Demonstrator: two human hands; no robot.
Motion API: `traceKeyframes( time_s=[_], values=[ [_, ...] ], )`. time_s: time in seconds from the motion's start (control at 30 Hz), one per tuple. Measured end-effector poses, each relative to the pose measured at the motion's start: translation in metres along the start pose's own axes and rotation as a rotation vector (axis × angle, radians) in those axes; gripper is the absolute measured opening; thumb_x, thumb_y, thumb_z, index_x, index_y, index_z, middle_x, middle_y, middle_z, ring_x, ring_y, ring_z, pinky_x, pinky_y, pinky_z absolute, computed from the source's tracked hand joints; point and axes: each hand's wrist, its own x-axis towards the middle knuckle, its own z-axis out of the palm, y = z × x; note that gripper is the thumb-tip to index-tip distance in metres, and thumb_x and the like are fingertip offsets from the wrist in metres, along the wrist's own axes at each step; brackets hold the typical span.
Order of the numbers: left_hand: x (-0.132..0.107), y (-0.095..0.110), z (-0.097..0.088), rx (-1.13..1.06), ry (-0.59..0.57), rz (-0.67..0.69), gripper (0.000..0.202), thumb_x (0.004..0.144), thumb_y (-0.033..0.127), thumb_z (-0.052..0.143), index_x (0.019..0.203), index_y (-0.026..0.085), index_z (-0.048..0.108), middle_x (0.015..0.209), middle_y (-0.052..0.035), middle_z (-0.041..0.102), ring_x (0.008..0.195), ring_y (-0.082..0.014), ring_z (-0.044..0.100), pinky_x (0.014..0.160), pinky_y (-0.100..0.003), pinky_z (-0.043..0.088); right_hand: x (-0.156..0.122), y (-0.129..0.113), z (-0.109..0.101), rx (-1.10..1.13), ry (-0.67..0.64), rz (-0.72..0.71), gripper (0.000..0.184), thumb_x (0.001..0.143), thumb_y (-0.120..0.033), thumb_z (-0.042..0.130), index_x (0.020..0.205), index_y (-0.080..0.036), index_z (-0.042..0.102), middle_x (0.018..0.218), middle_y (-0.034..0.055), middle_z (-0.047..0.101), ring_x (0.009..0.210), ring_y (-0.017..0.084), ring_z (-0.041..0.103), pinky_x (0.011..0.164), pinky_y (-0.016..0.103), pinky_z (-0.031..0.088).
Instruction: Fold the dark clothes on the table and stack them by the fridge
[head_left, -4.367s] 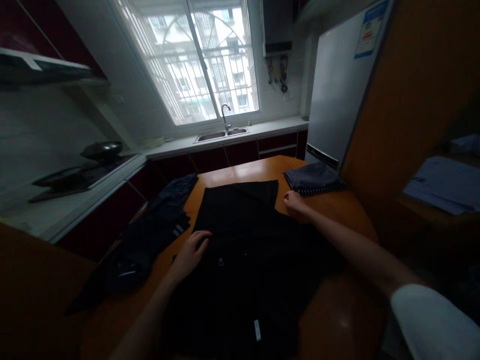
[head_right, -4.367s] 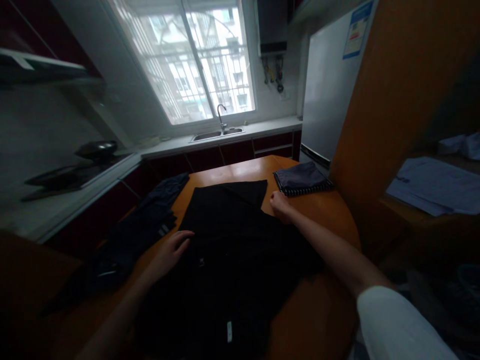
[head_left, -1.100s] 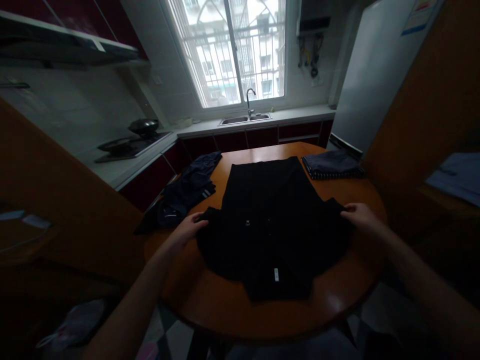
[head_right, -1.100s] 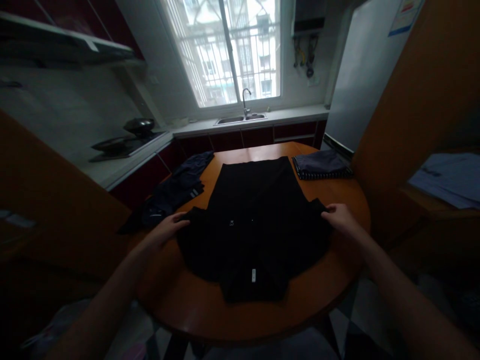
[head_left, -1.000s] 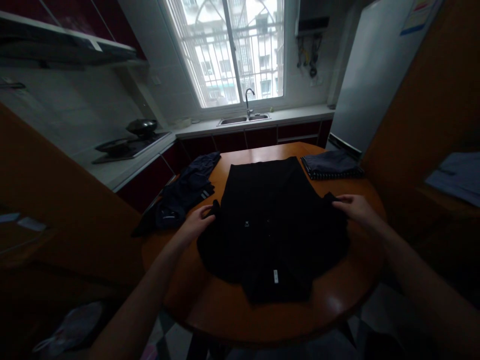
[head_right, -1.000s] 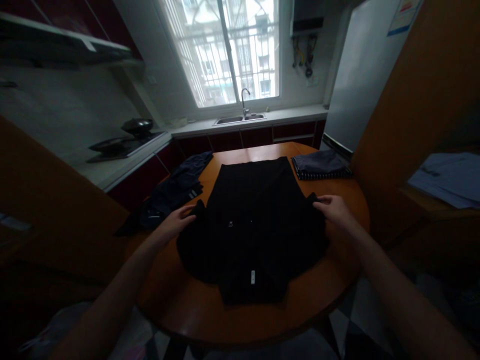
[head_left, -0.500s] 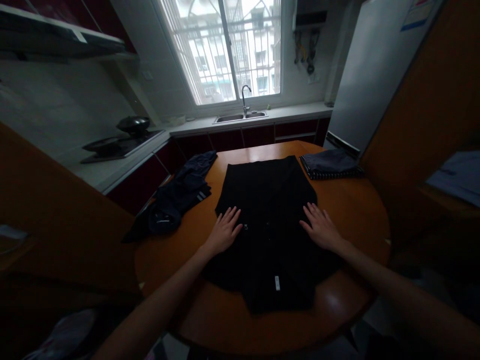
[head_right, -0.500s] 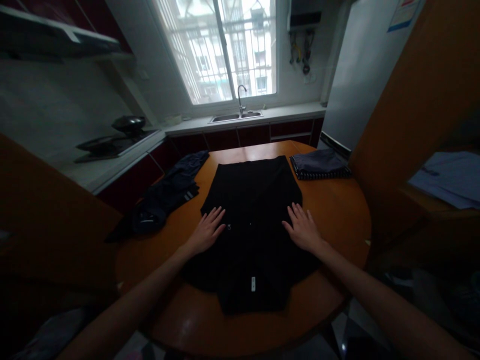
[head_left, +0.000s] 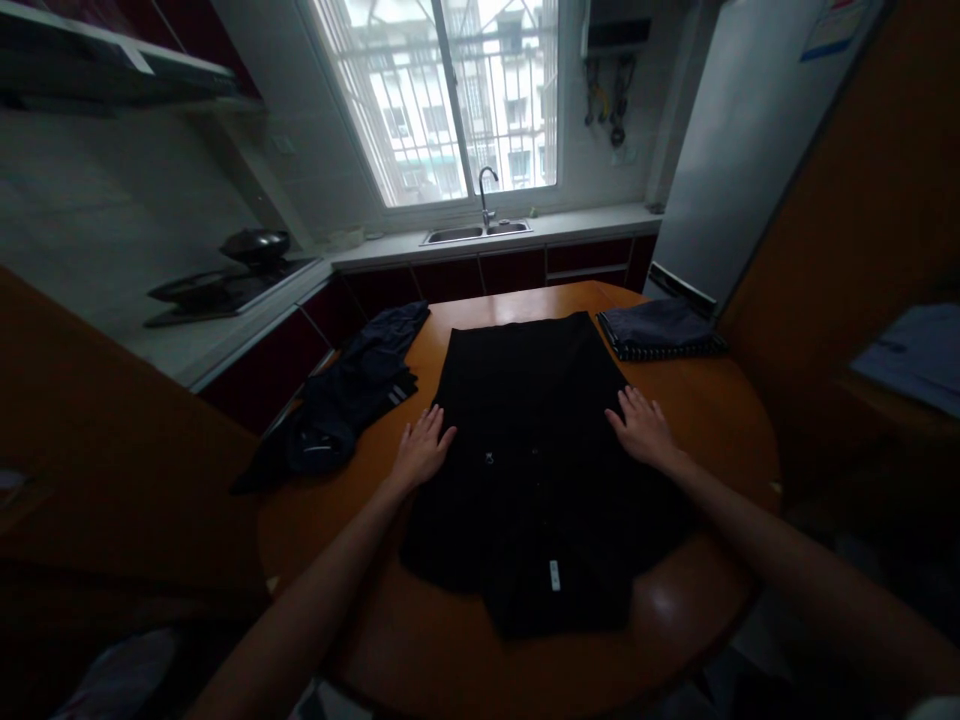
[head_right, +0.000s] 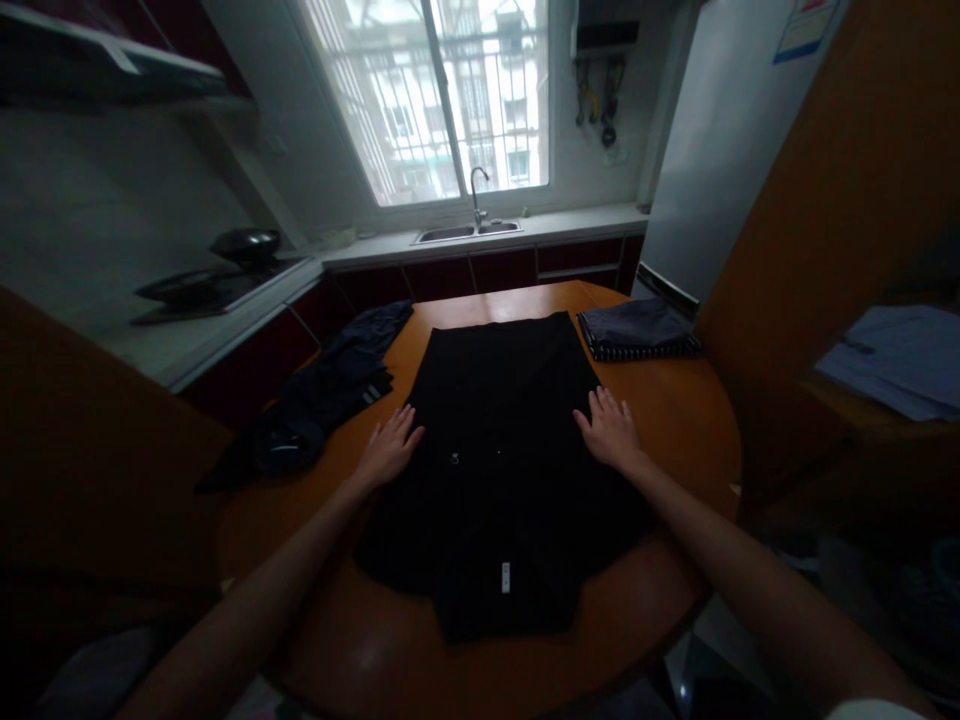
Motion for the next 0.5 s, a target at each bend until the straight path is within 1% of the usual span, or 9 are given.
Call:
traceKeyframes(
  time_s=[0.07, 0.1, 0.13, 0.2, 0.27, 0.3, 0.37, 0.43, 0.5],
  values=[
    [-0.003, 0.003, -0.003, -0.005, 0.0, -0.048, 0.061, 0.103, 0.046, 0.03, 0.156, 0.016, 0.033, 0.164, -0.0147, 0.027, 0.153, -0.0304, 0.019, 0.121, -0.06, 0.013, -0.002, 0.004, -0.002, -0.005, 0.024, 0.046, 0.073, 0.101, -0.055, 0.025, 0.153, -0.005, 0.036, 0.162, 0.0208, 0.028, 0.152, 0.032, 0.023, 0.122, 0.053, 0.018],
    [-0.006, 0.006, -0.005, -0.005, 0.024, -0.045, 0.06, 0.103, 0.044, 0.03, 0.156, 0.016, 0.033, 0.164, -0.0153, 0.026, 0.153, -0.0309, 0.019, 0.121, -0.061, 0.013, -0.005, 0.003, -0.004, -0.01, 0.052, 0.055, 0.073, 0.101, -0.054, 0.026, 0.154, -0.004, 0.034, 0.163, 0.0215, 0.027, 0.152, 0.033, 0.022, 0.121, 0.054, 0.018],
    [-0.009, 0.009, -0.006, -0.003, 0.055, -0.009, 0.06, 0.103, 0.043, 0.031, 0.157, 0.015, 0.032, 0.164, -0.0154, 0.025, 0.153, -0.0308, 0.017, 0.121, -0.06, 0.013, -0.007, 0.0, -0.006, -0.017, 0.089, 0.044, 0.072, 0.101, -0.053, 0.027, 0.154, -0.005, 0.033, 0.163, 0.0216, 0.026, 0.153, 0.033, 0.02, 0.121, 0.056, 0.017],
    [-0.015, 0.019, -0.007, 0.004, 0.093, 0.145, 0.061, 0.103, 0.043, 0.033, 0.158, 0.017, 0.03, 0.166, -0.0129, 0.023, 0.154, -0.0291, 0.015, 0.123, -0.057, 0.012, -0.013, -0.008, -0.01, -0.023, 0.15, -0.049, 0.068, 0.101, -0.049, 0.029, 0.156, -0.008, 0.031, 0.165, 0.0191, 0.022, 0.154, 0.032, 0.015, 0.122, 0.057, 0.014],
    [-0.021, 0.027, -0.006, 0.003, 0.044, 0.298, 0.06, 0.103, 0.044, 0.034, 0.158, 0.02, 0.029, 0.166, -0.0091, 0.023, 0.154, -0.027, 0.015, 0.123, -0.054, 0.013, -0.02, -0.016, -0.009, -0.009, 0.123, -0.192, 0.065, 0.101, -0.046, 0.03, 0.157, -0.012, 0.031, 0.166, 0.0145, 0.022, 0.154, 0.028, 0.015, 0.123, 0.054, 0.015],
    [-0.024, 0.03, -0.006, -0.001, 0.005, 0.33, 0.06, 0.104, 0.045, 0.034, 0.158, 0.021, 0.029, 0.166, -0.0082, 0.024, 0.154, -0.0268, 0.015, 0.123, -0.054, 0.014, -0.023, -0.019, -0.008, 0.002, 0.081, -0.247, 0.064, 0.101, -0.046, 0.031, 0.157, -0.014, 0.032, 0.166, 0.0131, 0.024, 0.154, 0.027, 0.016, 0.123, 0.053, 0.017],
    [-0.029, 0.033, -0.006, -0.009, -0.054, 0.32, 0.059, 0.104, 0.046, 0.034, 0.158, 0.021, 0.031, 0.165, -0.009, 0.024, 0.154, -0.0281, 0.016, 0.123, -0.056, 0.015, -0.03, -0.019, -0.006, 0.022, 0.009, -0.277, 0.063, 0.101, -0.046, 0.033, 0.156, -0.015, 0.034, 0.164, 0.0135, 0.027, 0.153, 0.028, 0.02, 0.122, 0.053, 0.02],
    [-0.039, 0.033, -0.011, -0.031, -0.082, 0.326, 0.058, 0.105, 0.043, 0.034, 0.158, 0.02, 0.03, 0.166, -0.0103, 0.023, 0.154, -0.0289, 0.015, 0.123, -0.057, 0.015, -0.04, -0.013, -0.008, 0.051, 0.0, -0.265, 0.063, 0.101, -0.045, 0.035, 0.156, -0.014, 0.034, 0.163, 0.0153, 0.029, 0.153, 0.029, 0.022, 0.121, 0.054, 0.022],
    [-0.057, 0.031, -0.021, -0.08, -0.109, 0.408, 0.056, 0.105, 0.04, 0.035, 0.158, 0.022, 0.029, 0.166, -0.0096, 0.022, 0.154, -0.028, 0.015, 0.123, -0.057, 0.015, -0.058, -0.003, -0.018, 0.104, 0.004, -0.326, 0.061, 0.101, -0.043, 0.037, 0.157, -0.018, 0.033, 0.163, 0.0141, 0.03, 0.152, 0.028, 0.022, 0.121, 0.056, 0.022]
  ],
)
